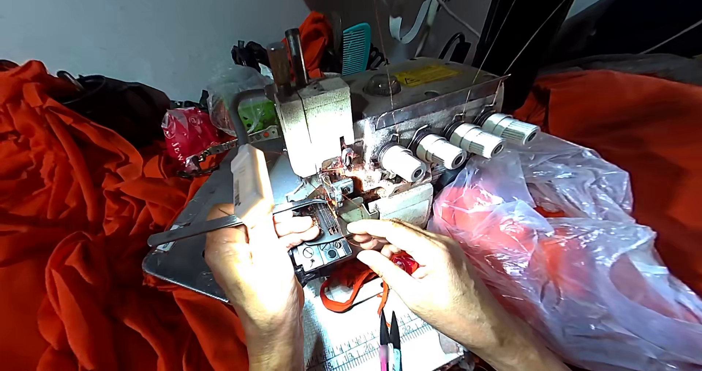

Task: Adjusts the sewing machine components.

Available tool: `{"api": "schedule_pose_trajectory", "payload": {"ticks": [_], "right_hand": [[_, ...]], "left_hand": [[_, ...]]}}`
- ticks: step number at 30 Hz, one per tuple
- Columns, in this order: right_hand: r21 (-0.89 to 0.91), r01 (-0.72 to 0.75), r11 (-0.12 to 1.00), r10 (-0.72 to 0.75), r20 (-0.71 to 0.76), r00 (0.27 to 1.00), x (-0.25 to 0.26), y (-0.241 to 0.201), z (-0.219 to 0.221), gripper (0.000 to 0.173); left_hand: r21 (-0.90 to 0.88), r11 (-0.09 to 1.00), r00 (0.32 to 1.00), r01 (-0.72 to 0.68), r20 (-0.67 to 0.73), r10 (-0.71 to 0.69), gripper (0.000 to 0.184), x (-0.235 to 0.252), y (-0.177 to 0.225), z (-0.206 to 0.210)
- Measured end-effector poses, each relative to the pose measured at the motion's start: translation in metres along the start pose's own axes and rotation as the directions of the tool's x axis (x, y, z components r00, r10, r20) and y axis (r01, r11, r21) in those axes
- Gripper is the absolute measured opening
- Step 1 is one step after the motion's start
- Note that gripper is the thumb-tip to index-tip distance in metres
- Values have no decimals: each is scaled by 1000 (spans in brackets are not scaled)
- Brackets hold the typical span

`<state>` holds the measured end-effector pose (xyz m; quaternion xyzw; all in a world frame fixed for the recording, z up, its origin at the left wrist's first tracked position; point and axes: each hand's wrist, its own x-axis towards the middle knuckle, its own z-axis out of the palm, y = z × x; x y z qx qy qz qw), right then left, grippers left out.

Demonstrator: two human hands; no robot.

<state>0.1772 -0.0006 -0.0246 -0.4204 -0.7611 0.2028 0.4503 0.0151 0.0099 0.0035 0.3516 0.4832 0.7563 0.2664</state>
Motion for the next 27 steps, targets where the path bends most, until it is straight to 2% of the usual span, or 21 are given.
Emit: {"api": "schedule_pose_trajectory", "payload": {"ticks": [11, 27], "right_hand": [[13, 16, 1000, -16, -5, 1000, -1, 3, 1, 27], [18, 10, 1000, -10, -7, 1000, -1, 3, 1, 27]], "left_hand": [[39, 999, 1000, 6, -16, -5, 15, -1, 1, 1], [-4, 1000, 1000, -21, -1, 21, 16, -1, -1, 0]]}}
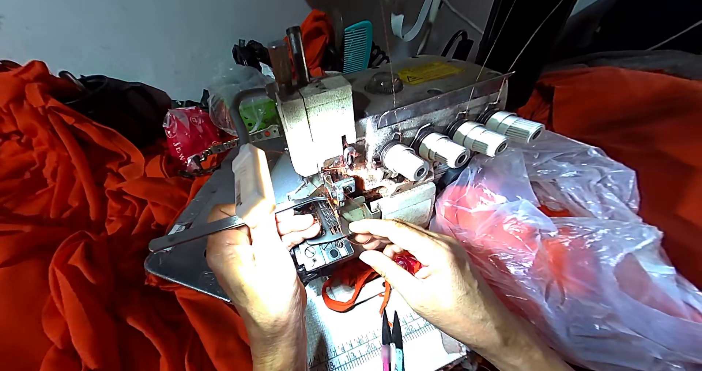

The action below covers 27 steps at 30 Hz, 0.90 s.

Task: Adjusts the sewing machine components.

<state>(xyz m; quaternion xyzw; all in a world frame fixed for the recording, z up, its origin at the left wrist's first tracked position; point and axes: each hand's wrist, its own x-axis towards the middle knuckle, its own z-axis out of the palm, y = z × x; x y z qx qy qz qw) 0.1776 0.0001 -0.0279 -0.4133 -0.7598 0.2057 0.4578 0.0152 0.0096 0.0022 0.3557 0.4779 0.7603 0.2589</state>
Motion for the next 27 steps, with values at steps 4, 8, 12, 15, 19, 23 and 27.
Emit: {"api": "schedule_pose_trajectory", "payload": {"ticks": [4, 8, 12, 15, 19, 23, 27], "right_hand": [[3, -10, 1000, 10, 0, 1000, 0, 0, 0, 27], [12, -1, 1000, 1, 0, 1000, 0, 0, 0, 27], [12, 0, 1000, 0, 3, 1000, 0, 0, 0, 27], [17, -6, 1000, 6, 5, 1000, 0, 0, -1, 27], [3, -1, 1000, 1, 5, 1000, -1, 1, 0, 28], [3, 2, 1000, -2, 15, 1000, -1, 1, -1, 29], [17, -7, 1000, 7, 13, 1000, -2, 1, -1, 29]], "left_hand": [[7, 1000, 1000, -1, 4, 1, 18, 0, 0, 0], [10, 1000, 999, -29, 35, 28, 17, 0, -2, -2], [23, 999, 999, -45, 22, 44, 17, -1, -2, -1], [1, 999, 999, -45, 15, 45, 17, -1, -2, -1], [5, 1000, 1000, -3, 2, 3, 17, 0, 0, 0], [16, 1000, 1000, 16, -14, -16, 17, 1, 1, 1], [28, 1000, 1000, 11, -17, -10, 17, 0, 1, 1]]}}
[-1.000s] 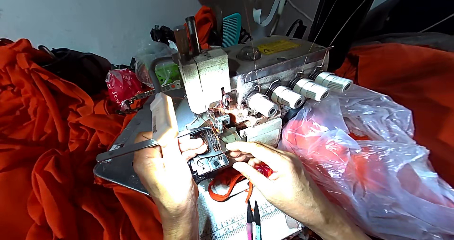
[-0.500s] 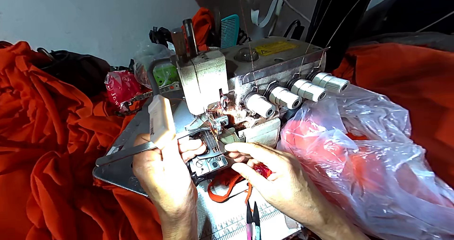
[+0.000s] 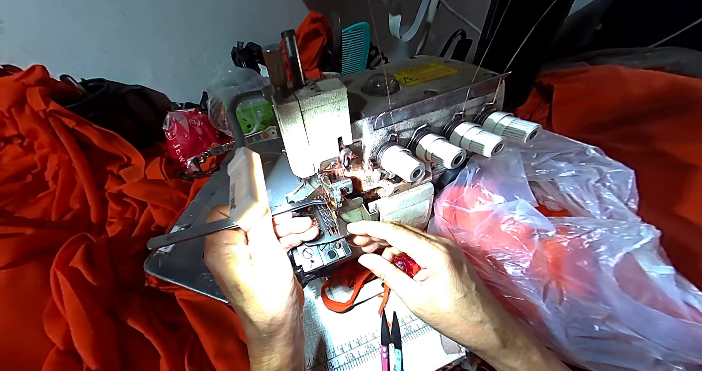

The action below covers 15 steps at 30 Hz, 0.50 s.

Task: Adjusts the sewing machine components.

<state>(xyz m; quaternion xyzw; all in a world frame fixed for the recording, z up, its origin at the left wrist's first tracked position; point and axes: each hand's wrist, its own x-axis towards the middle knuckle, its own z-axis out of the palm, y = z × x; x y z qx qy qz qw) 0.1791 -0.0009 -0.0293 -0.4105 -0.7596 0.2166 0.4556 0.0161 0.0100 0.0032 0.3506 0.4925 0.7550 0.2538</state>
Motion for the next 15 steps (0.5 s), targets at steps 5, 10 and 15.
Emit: {"api": "schedule_pose_trajectory", "payload": {"ticks": [5, 10, 15], "right_hand": [[13, -6, 1000, 6, 4, 1000, -1, 1, 1, 29], [19, -12, 1000, 12, 3, 1000, -1, 1, 1, 30], [15, -4, 1000, 4, -5, 1000, -2, 1, 2, 30]], "left_hand": [[3, 1000, 1000, 7, 6, -7, 17, 0, 0, 0], [9, 1000, 1000, 28, 3, -28, 17, 0, 1, 0], [-34, 999, 999, 34, 22, -34, 18, 0, 1, -1]]}}
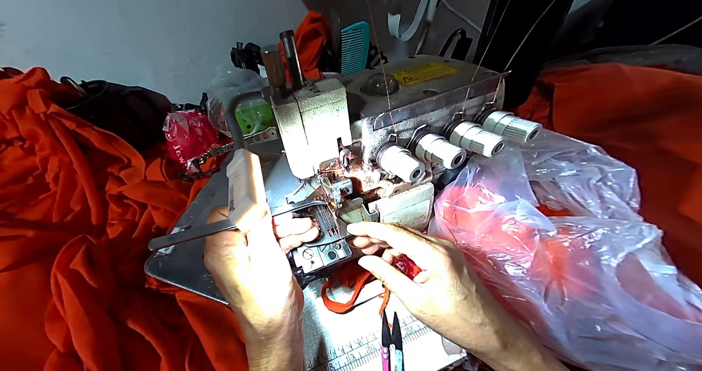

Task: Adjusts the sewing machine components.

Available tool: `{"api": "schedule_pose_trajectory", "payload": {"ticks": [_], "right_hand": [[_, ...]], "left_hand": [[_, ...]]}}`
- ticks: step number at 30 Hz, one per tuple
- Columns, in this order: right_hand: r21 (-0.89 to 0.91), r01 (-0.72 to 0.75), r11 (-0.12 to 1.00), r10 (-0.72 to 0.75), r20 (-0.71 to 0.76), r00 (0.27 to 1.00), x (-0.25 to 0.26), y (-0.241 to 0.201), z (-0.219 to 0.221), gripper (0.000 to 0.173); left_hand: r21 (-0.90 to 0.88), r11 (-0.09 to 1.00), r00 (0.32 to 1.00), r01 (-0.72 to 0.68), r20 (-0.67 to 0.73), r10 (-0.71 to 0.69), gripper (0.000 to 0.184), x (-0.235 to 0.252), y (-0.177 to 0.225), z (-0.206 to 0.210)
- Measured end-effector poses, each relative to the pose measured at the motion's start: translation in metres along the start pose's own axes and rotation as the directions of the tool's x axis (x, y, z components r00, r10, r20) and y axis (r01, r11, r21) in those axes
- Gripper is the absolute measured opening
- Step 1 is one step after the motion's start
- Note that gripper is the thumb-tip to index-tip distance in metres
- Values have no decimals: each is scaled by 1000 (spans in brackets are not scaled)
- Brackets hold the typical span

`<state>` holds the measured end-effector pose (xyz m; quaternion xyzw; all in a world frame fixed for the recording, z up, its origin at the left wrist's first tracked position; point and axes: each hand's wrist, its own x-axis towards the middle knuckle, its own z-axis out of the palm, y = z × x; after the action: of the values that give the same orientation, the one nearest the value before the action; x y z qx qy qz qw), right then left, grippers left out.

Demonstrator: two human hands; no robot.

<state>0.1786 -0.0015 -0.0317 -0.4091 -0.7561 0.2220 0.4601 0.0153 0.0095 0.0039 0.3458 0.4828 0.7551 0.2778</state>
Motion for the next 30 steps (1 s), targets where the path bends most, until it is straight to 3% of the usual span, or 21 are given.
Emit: {"api": "schedule_pose_trajectory", "payload": {"ticks": [25, 30], "right_hand": [[5, 2, 1000, -2, 5, 1000, 0, 0, 0, 30], [-2, -6, 1000, 5, -159, 987, 5, -8, 1, 27]], "left_hand": [[8, 999, 999, -33, -1, 33, 19, 1, -2, 0], [-81, 997, 996, -18, 89, 25, 21, -3, 3, -11]]}}
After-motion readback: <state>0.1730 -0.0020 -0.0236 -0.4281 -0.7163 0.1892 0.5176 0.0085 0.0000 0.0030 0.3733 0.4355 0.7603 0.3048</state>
